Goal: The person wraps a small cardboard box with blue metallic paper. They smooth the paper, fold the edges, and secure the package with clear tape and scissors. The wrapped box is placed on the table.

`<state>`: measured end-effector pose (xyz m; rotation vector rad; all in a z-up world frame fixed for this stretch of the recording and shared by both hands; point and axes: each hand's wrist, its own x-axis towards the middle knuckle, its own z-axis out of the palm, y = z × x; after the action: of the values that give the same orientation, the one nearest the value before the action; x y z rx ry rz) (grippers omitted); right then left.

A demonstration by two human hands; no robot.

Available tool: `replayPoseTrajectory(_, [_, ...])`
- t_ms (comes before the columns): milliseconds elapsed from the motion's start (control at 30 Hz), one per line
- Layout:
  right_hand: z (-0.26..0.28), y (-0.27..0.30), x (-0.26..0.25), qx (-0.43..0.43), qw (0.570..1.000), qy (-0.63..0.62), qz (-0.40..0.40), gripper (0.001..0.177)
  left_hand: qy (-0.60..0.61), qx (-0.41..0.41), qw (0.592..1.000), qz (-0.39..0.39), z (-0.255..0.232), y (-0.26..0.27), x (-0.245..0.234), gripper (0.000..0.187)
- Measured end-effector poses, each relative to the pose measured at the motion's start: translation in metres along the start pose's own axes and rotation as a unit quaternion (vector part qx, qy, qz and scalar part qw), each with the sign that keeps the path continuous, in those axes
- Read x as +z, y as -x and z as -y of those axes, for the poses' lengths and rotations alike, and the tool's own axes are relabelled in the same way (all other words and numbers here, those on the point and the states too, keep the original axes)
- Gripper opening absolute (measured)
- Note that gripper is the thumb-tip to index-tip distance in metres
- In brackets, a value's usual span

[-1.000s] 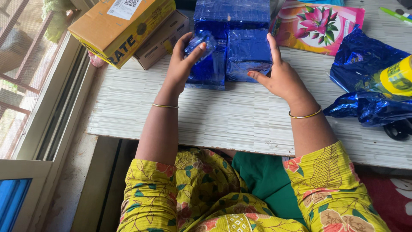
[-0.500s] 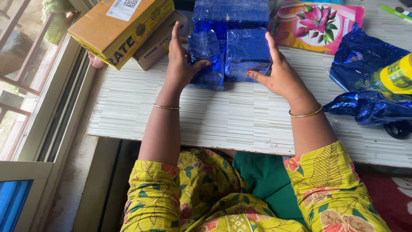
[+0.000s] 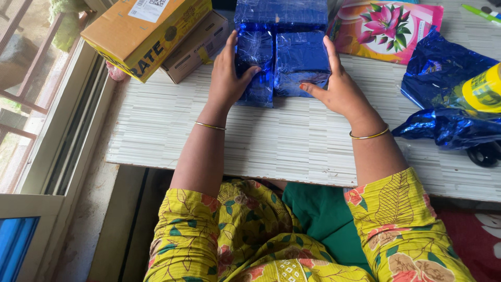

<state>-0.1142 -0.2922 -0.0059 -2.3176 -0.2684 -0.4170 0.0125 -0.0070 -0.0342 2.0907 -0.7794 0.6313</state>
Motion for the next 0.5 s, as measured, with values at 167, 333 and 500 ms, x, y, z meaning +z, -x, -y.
replayPoseTrajectory(167, [0.0, -0.007, 0.004, -0.009, 0.999, -0.04, -0.005, 0.118, -0.04, 0.006, 0.999, 0.021, -0.032, -0.005, -0.027, 0.117])
replayPoseTrajectory(333, [-0.001, -0.007, 0.002, 0.035, 0.997, 0.062, -0.015, 0.152, -0.172, -0.148, 0.935, 0.273, -0.058, 0.013, -0.063, 0.16])
replayPoseTrajectory(500, [-0.005, -0.005, -0.001, -0.058, 0.991, 0.052, -0.109, 0.15, -0.022, -0.068, 0.975, 0.209, -0.026, 0.029, -0.055, 0.156])
